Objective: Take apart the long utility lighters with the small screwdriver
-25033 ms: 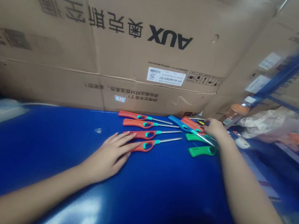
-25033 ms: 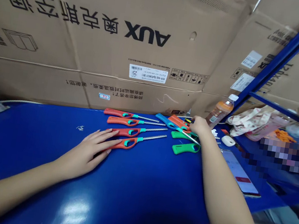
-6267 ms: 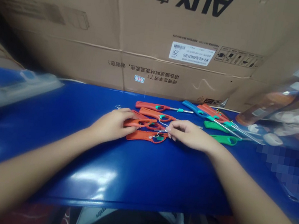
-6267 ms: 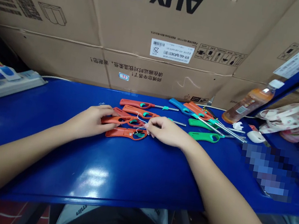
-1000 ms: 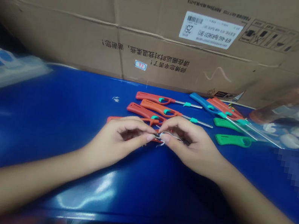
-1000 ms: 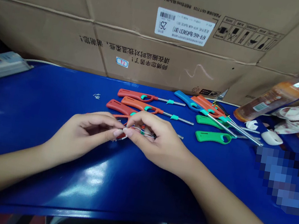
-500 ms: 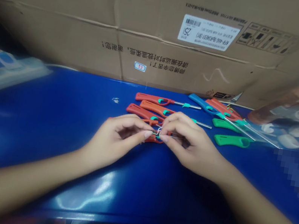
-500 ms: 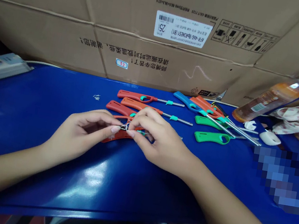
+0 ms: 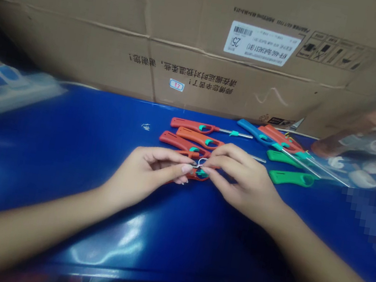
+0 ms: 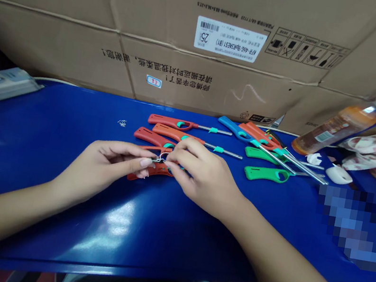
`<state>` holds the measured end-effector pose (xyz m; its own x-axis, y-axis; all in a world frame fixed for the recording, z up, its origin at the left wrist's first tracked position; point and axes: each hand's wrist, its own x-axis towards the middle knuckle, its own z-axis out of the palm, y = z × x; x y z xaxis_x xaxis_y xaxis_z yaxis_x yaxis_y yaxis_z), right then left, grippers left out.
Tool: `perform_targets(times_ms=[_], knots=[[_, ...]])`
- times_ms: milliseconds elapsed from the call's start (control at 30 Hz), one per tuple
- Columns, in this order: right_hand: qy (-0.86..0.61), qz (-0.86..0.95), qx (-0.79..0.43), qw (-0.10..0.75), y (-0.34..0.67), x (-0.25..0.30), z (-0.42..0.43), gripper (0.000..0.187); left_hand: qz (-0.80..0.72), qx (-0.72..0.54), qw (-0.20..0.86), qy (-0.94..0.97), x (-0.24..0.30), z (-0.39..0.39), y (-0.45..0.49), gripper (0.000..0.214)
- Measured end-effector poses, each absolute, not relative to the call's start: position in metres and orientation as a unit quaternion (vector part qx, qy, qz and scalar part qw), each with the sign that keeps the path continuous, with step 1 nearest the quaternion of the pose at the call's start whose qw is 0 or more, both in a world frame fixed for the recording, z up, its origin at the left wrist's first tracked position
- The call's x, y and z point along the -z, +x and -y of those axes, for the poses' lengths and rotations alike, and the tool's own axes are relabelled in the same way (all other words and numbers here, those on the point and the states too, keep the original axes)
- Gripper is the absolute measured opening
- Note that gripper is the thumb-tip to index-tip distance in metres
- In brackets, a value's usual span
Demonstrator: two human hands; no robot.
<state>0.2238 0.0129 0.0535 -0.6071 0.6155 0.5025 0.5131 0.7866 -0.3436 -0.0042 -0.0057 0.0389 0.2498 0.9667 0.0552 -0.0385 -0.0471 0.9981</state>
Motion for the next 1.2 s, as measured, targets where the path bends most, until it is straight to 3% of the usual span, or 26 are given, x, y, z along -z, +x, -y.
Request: perform_targets(times_ms=[333,700,967,1200], knots=[[-0.314,0.897,-0.039,0.310,0.226,-0.053,-0.011,0.017,-0.405,-0.461,0.556,0.560,-0.037,0.008,-0.004,0.020],[-0.306,0.909,0.029,0.280,0.226,-0.056,-0.008,0.019,-0.408,-0.468,0.518,0.588,-0.037,0.009,-0.004,0.015],[-0.309,0.893,-0.023,0.327,0.220,-0.055,-0.005,0.013,-0.411,-0.476,0.532,0.567,-0.043,0.010,-0.002,0.012],[-0.316,0.893,-0.031,0.320,0.216,-0.050,-0.002,0.014,-0.409,-0.480,0.543,0.554,-0.044,0.012,-0.002,0.012]])
